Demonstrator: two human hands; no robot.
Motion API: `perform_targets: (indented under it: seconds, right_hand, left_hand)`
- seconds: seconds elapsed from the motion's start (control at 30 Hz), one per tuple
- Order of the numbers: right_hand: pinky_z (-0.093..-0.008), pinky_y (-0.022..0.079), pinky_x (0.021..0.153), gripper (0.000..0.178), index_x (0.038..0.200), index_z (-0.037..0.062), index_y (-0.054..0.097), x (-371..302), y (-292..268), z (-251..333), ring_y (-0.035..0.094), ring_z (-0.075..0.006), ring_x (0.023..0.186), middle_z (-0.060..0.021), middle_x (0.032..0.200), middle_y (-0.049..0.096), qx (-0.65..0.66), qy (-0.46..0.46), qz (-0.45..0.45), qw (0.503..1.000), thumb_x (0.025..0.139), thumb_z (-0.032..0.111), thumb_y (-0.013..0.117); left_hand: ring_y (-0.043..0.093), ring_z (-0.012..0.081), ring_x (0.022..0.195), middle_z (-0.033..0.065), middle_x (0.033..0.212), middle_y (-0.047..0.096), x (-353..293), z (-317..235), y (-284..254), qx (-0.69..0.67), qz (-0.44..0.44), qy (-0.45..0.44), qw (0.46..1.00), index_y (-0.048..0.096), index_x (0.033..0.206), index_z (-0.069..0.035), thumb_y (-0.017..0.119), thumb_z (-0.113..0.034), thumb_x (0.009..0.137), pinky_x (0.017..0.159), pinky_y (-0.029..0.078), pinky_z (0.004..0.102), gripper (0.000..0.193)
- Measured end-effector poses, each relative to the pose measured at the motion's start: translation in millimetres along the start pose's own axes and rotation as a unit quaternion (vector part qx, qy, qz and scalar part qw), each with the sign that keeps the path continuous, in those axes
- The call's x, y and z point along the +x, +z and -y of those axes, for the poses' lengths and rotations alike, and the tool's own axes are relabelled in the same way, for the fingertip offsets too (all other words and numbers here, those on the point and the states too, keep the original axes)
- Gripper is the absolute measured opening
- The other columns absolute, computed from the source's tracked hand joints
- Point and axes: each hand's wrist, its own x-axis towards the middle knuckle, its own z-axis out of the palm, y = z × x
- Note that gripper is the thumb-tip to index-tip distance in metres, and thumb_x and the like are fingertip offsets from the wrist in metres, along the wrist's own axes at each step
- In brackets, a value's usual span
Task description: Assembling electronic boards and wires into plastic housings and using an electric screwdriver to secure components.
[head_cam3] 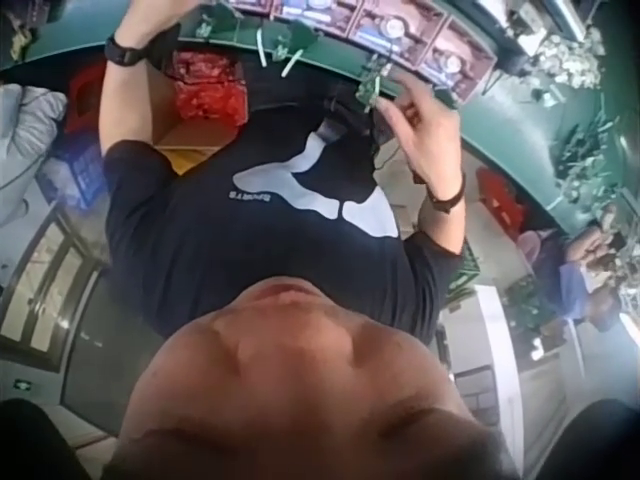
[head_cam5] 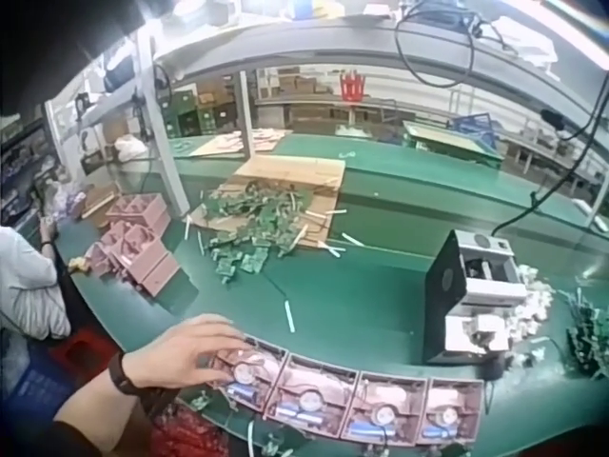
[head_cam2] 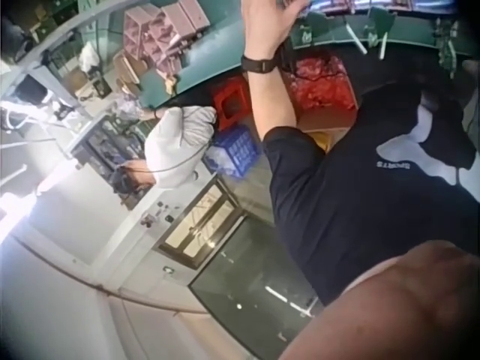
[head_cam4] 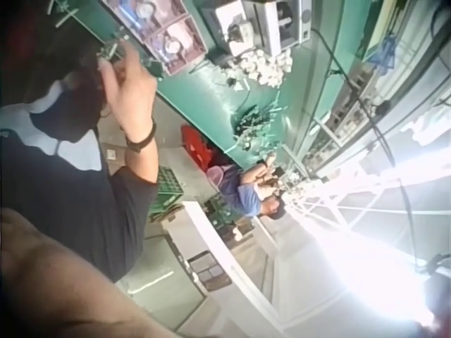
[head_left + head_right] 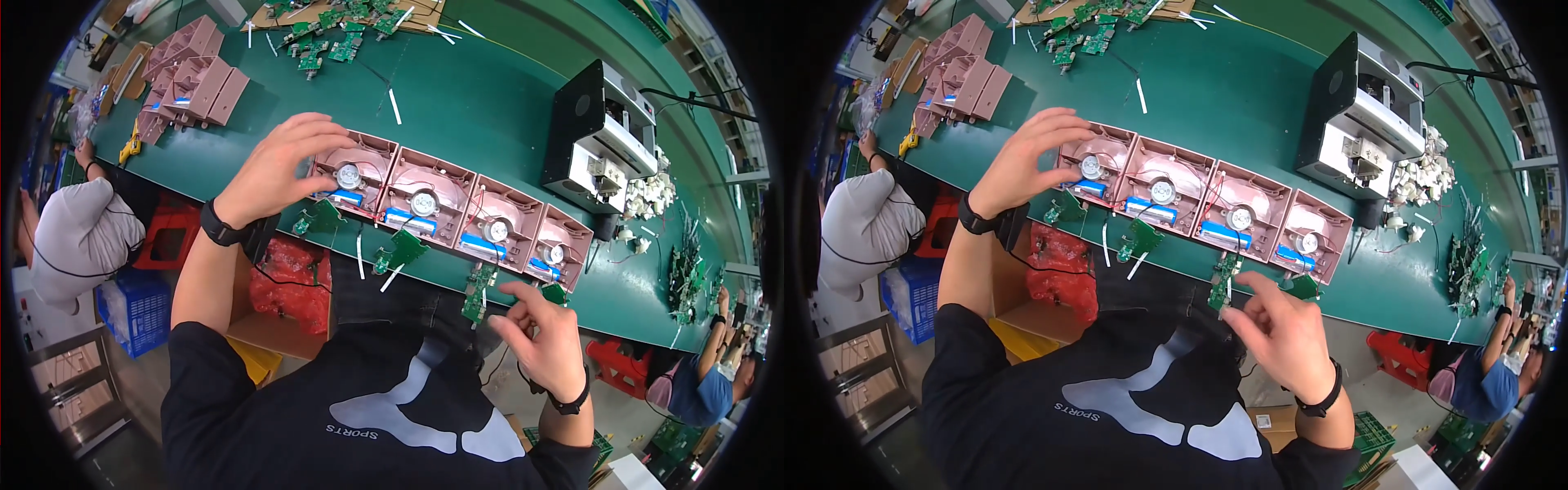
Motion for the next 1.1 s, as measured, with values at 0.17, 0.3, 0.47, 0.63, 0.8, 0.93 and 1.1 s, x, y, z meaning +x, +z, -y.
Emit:
perform_targets:
  seconds: [0.17, 0.3, 0.47, 0.63, 0.8, 0.93, 1.1]
  right_hand:
    - [-0.0239, 0.047, 0.058, 0.033, 0.118, -0.0019, 0.068, -1, 4, -10, 0.055, -0.0078, 0.059, -0.0026, 0.069, 0.063, 0.021, 0.033, -0.007, 0.999, 0.088, 0.003, 0.078]
    - [-0.0241, 0.047, 0.058, 0.033, 0.119, -0.0025, 0.067, 6, 14, -9, 0.055, -0.0075, 0.060, -0.0024, 0.069, 0.063, 0.037, 0.018, 0.008, 0.999, 0.088, 0.003, 0.078]
    - [-0.0239, 0.048, 0.059, 0.033, 0.119, -0.0031, 0.067, 15, 18, 1, 0.056, -0.0073, 0.061, -0.0028, 0.070, 0.063, 0.039, 0.022, 0.036, 0.998, 0.088, 0.002, 0.077]
    - [-0.0236, 0.049, 0.061, 0.033, 0.118, -0.0031, 0.067, 17, 15, 9, 0.058, -0.0082, 0.062, -0.0031, 0.070, 0.064, 0.021, 0.041, 0.040, 0.998, 0.088, 0.001, 0.077]
    - [-0.0240, 0.050, 0.062, 0.033, 0.118, -0.0027, 0.068, 25, 19, 14, 0.060, -0.0093, 0.062, -0.0036, 0.071, 0.065, 0.032, 0.061, 0.056, 0.996, 0.087, 0.001, 0.078]
    - [-0.0247, 0.051, 0.063, 0.032, 0.117, -0.0027, 0.068, 34, 26, 23, 0.061, -0.0098, 0.063, -0.0036, 0.071, 0.066, 0.015, 0.065, 0.073, 0.995, 0.086, 0.001, 0.079]
    - [-0.0248, 0.051, 0.063, 0.032, 0.116, -0.0030, 0.069, 40, 23, 30, 0.062, -0.0104, 0.064, -0.0033, 0.071, 0.066, 0.001, 0.060, 0.087, 0.994, 0.086, 0.001, 0.079]
  left_hand:
    - [0.055, 0.0317, 0.130, 0.0044, 0.119, 0.068, 9, -6, 3, 0.079, 0.033, 0.057, 0.995, 0.071, 0.114, -0.010, 0.083, -0.008, 0.071, 0.106, 0.047, 0.0447, 0.044]
    - [0.057, 0.0290, 0.128, 0.0027, 0.116, 0.069, 15, -6, -3, 0.129, 0.053, 0.099, 0.985, 0.073, 0.108, -0.011, 0.082, -0.010, 0.070, 0.105, 0.047, 0.0438, 0.038]
    - [0.059, 0.0259, 0.123, 0.0013, 0.110, 0.071, 23, 2, -3, 0.119, 0.073, 0.134, 0.981, 0.075, 0.102, -0.010, 0.082, -0.013, 0.070, 0.102, 0.048, 0.0416, 0.033]
    - [0.060, 0.0253, 0.120, 0.0027, 0.105, 0.072, 28, 21, -13, 0.041, 0.099, 0.144, 0.984, 0.075, 0.102, -0.008, 0.081, -0.017, 0.072, 0.100, 0.049, 0.0392, 0.032]
    - [0.062, 0.0214, 0.114, 0.0036, 0.103, 0.072, 21, 24, 6, 0.189, 0.071, 0.188, 0.961, 0.073, 0.090, -0.006, 0.072, -0.018, 0.077, 0.099, 0.048, 0.0357, 0.018]
    - [0.063, 0.0218, 0.112, 0.0044, 0.100, 0.072, 22, 23, 8, 0.167, 0.088, 0.147, 0.971, 0.072, 0.085, -0.005, 0.070, -0.015, 0.075, 0.098, 0.048, 0.0360, 0.015]
    - [0.063, 0.0232, 0.113, 0.0051, 0.098, 0.073, 21, 24, 4, 0.123, 0.101, 0.110, 0.981, 0.075, 0.088, -0.006, 0.074, -0.016, 0.079, 0.097, 0.048, 0.0364, 0.014]
